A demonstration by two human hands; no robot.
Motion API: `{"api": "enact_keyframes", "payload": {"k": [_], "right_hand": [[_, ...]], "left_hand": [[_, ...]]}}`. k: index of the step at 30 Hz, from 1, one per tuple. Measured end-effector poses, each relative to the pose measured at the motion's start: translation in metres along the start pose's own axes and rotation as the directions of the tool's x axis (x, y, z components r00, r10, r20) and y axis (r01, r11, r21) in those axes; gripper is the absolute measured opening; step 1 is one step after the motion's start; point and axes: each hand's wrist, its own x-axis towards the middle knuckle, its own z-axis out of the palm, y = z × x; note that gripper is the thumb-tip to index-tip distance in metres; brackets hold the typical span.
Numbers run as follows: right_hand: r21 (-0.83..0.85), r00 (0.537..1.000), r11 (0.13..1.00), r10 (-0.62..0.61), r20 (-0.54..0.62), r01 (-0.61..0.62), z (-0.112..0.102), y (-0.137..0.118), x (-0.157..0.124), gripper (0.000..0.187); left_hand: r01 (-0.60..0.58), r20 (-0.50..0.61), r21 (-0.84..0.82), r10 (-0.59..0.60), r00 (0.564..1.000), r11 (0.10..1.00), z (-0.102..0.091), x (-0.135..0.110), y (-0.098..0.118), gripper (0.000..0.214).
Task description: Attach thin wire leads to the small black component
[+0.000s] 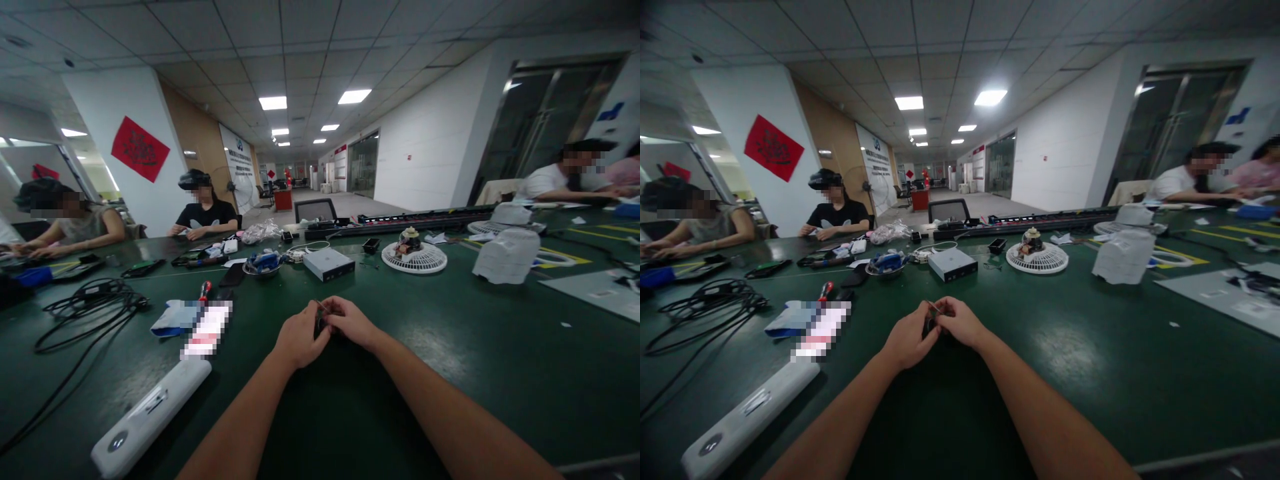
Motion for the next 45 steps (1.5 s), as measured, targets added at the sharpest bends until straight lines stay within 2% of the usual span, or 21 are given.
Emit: {"api": "enact_keyframes", "payload": {"k": [3,5,7,11,16,24,29,34,40,45], "right_hand": [[-0.201,0.980,0.979,-0.071,-0.186,0.033,-0.006,0.002,0.002,0.025],[-0.390,0.950,0.920,-0.142,-0.279,0.023,-0.010,0.003,0.001,0.023],[-0.511,0.936,0.860,-0.179,-0.302,-0.001,-0.012,0.002,0.000,0.021],[-0.583,0.948,0.812,-0.162,-0.273,-0.029,-0.008,0.001,-0.003,0.020],[-0.634,0.978,0.773,-0.136,-0.155,0.007,-0.002,0.001,-0.004,0.024],[-0.657,0.986,0.746,-0.166,-0.022,0.111,0.002,-0.008,-0.012,0.023],[-0.642,0.981,0.757,-0.190,-0.035,0.123,0.000,-0.002,-0.013,0.022],[-0.575,0.976,0.814,-0.185,-0.117,0.086,0.001,0.005,-0.012,0.020],[-0.611,0.968,0.788,-0.207,-0.138,0.082,0.005,0.006,-0.015,0.021],[-0.678,0.967,0.732,-0.220,-0.133,0.073,0.007,0.006,-0.017,0.021]], "left_hand": [[0.082,-0.042,0.036,-0.081,0.996,0.996,0.003,0.003,-0.005,0.019],[0.145,-0.048,0.033,-0.143,0.989,0.989,0.003,0.004,-0.011,0.016],[0.183,-0.042,0.023,-0.182,0.982,0.983,0.003,0.005,-0.016,0.014],[0.198,-0.044,0.065,-0.196,0.980,0.978,0.004,0.006,-0.018,0.012],[0.202,-0.021,0.071,-0.201,0.979,0.977,0.008,0.006,-0.014,0.018],[0.272,-0.021,0.023,-0.271,0.962,0.962,0.003,0.005,-0.023,0.020],[0.298,-0.032,0.018,-0.298,0.954,0.954,0.003,0.000,-0.030,0.019],[0.273,-0.022,0.053,-0.272,0.962,0.961,0.007,-0.003,-0.031,0.016],[0.250,-0.012,0.171,-0.252,0.968,0.953,0.009,-0.005,-0.025,0.016],[0.264,-0.013,0.200,-0.266,0.964,0.944,0.007,-0.005,-0.018,0.016]]}}
